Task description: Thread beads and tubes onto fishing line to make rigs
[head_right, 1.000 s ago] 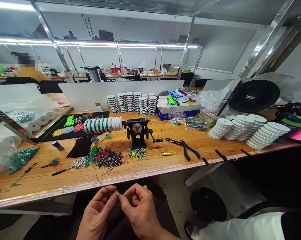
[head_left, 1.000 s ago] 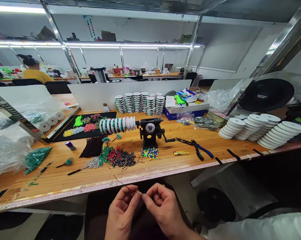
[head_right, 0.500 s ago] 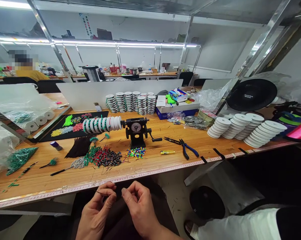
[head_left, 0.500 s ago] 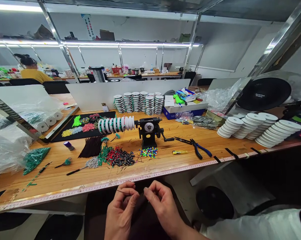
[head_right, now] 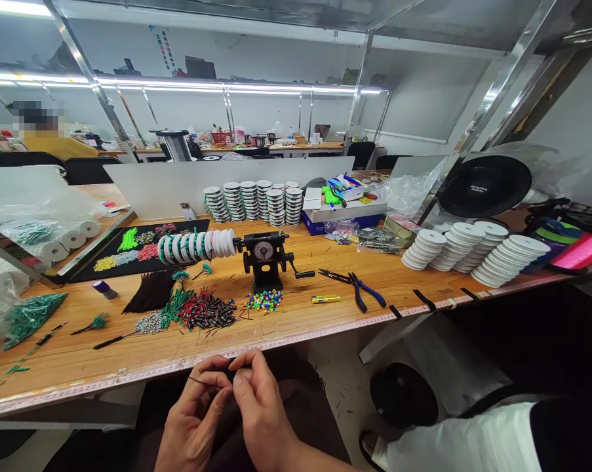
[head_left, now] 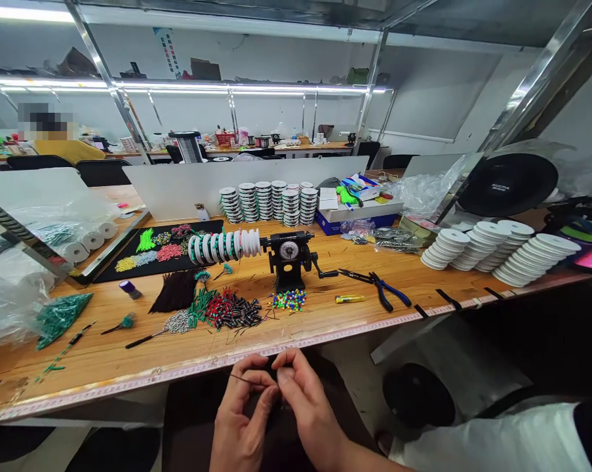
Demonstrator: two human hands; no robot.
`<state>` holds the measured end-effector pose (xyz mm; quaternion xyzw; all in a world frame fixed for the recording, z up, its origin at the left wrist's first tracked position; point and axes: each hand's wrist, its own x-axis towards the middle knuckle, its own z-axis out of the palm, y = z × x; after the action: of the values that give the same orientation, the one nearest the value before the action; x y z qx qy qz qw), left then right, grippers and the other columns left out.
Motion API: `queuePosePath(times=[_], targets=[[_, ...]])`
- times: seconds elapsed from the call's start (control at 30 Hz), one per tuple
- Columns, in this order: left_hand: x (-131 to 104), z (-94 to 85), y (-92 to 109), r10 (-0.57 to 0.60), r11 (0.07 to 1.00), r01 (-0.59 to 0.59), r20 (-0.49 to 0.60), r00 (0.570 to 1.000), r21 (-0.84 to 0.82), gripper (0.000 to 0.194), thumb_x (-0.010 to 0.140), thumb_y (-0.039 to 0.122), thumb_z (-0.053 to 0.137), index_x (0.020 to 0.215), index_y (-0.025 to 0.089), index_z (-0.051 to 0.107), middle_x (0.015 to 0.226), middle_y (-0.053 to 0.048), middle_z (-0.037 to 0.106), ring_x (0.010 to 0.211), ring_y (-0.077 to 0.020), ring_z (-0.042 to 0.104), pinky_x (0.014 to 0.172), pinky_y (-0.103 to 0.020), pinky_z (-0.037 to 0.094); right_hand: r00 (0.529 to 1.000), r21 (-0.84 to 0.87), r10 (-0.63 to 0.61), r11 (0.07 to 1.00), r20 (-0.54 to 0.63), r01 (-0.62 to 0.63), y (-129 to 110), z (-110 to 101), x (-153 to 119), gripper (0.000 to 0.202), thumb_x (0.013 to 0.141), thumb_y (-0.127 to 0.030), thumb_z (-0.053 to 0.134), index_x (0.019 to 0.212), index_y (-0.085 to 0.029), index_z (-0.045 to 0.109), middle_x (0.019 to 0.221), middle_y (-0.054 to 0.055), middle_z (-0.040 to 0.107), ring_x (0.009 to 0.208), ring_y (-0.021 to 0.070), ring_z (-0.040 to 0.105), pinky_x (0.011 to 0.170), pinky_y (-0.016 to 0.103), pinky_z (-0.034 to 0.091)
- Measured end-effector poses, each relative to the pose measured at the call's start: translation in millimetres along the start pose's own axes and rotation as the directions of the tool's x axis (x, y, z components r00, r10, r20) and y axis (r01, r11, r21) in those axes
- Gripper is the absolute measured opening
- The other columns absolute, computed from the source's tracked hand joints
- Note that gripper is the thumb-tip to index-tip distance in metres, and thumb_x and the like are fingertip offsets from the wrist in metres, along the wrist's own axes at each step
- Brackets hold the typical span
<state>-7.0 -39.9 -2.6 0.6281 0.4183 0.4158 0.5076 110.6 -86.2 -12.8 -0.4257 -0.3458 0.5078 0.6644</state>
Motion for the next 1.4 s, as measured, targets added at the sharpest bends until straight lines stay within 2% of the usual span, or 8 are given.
queuePosePath(times=[0.1, 0.2, 0.33, 0.5, 0.6, 0.83, 1.27, 1.4], targets=[[0.0, -2.4, 0.1, 0.01, 1.0, -0.01, 0.007, 1.0, 0.009, 0.025, 0.081, 0.043, 0.072, 0.073, 0.02, 0.073, 0.109, -0.011, 0.062, 0.086, -0.0235, 0.065, 0.07, -0.024, 0.052, 0.997, 0.184, 0.07, 0.981, -0.01, -0.067, 0.2, -1.9, 0.7, 0.037, 0.09, -0.055, 0.061, 0.099, -0.021, 0.05, 0.066, -0.008, 0.031, 0.058, 0.0118, 0.024, 0.055, 0.022, 0.024], [0.7, -5.1, -3.1, 0.005, 0.999, -0.004, -0.016, 1.0, 0.038, 0.023, 0.08, 0.042, 0.074, 0.073, 0.02, 0.073, 0.112, -0.011, 0.062, 0.099, -0.0267, 0.063, 0.075, -0.023, 0.051, 0.995, 0.256, 0.083, 0.964, -0.055, -0.066, 0.0, -2.9, 0.7, 0.033, 0.087, -0.047, 0.067, 0.095, -0.021, 0.049, 0.066, -0.008, 0.032, 0.058, 0.0113, 0.022, 0.054, 0.023, 0.022], [0.7, -3.0, -5.8, 0.021, 0.998, -0.021, 0.002, 1.0, 0.053, 0.023, 0.079, 0.042, 0.075, 0.072, 0.02, 0.073, 0.113, -0.012, 0.062, 0.108, -0.029, 0.061, 0.085, -0.024, 0.049, 0.997, 0.169, 0.035, 0.985, -0.065, -0.023, -4.1, 0.6, 0.7, 0.035, 0.086, -0.048, 0.069, 0.092, -0.021, 0.049, 0.07, -0.007, 0.039, 0.06, 0.0111, 0.027, 0.057, 0.022, 0.026], [0.9, -0.9, -1.2, 0.042, 0.998, -0.045, 0.083, 0.996, 0.037, 0.023, 0.09, 0.04, 0.063, 0.078, 0.02, 0.066, 0.111, -0.01, 0.058, 0.082, -0.0211, 0.065, 0.073, -0.027, 0.052, 1.0, 0.078, 0.025, 0.997, 0.018, -0.026, -6.0, -3.9, 4.9, 0.04, 0.087, -0.056, 0.065, 0.099, -0.02, 0.053, 0.066, -0.006, 0.043, 0.058, 0.0121, 0.037, 0.059, 0.023, 0.033], [5.2, -6.8, -2.9, 0.078, 0.99, -0.082, 0.04, 0.996, 0.112, 0.022, 0.091, 0.039, 0.062, 0.078, 0.021, 0.063, 0.113, -0.01, 0.059, 0.096, -0.0237, 0.063, 0.078, -0.026, 0.05, 0.998, -0.027, 0.036, 0.999, 0.053, -0.034, -1.6, -14.2, 7.8, 0.037, 0.085, -0.053, 0.066, 0.088, -0.017, 0.058, 0.068, -0.002, 0.05, 0.063, 0.0138, 0.046, 0.064, 0.026, 0.038], [16.7, -15.7, -16.0, 0.16, 0.955, -0.173, 0.072, 0.985, 0.24, 0.019, 0.087, 0.04, 0.066, 0.078, 0.023, 0.067, 0.117, -0.008, 0.061, 0.114, -0.0265, 0.059, 0.097, -0.033, 0.044, 0.998, -0.137, 0.031, 0.99, -0.056, -0.038, -0.5, -21.1, 10.2, 0.037, 0.082, -0.05, 0.068, 0.072, -0.017, 0.055, 0.066, -0.003, 0.045, 0.062, 0.0122, 0.034, 0.056, 0.023, 0.03], [16.6, -18.0, -9.9, 0.297, 0.87, -0.347, 0.19, 0.936, 0.35, 0.012, 0.092, 0.031, 0.059, 0.082, 0.024, 0.064, 0.12, -0.008, 0.064, 0.115, -0.0241, 0.061, 0.099, -0.034, 0.047, 0.997, -0.303, 0.076, 0.951, 0.033, -0.063, -14.9, -18.9, 12.2, 0.029, 0.083, -0.043, 0.061, 0.077, -0.015, 0.059, 0.071, 0.001, 0.052, 0.067, 0.015, 0.043, 0.064, 0.027, 0.036], [17.6, -19.6, -8.1, 0.312, 0.865, -0.343, 0.143, 0.939, 0.366, 0.015, 0.094, 0.029, 0.055, 0.081, 0.024, 0.061, 0.116, -0.008, 0.065, 0.111, -0.0234, 0.062, 0.096, -0.033, 0.049, 0.99, -0.326, 0.073, 0.945, 0.118, -0.031, -18.1, -21.8, 15.9, 0.025, 0.085, -0.039, 0.06, 0.079, -0.015, 0.061, 0.07, 0.0, 0.054, 0.065, 0.0145, 0.045, 0.065, 0.027, 0.037]])
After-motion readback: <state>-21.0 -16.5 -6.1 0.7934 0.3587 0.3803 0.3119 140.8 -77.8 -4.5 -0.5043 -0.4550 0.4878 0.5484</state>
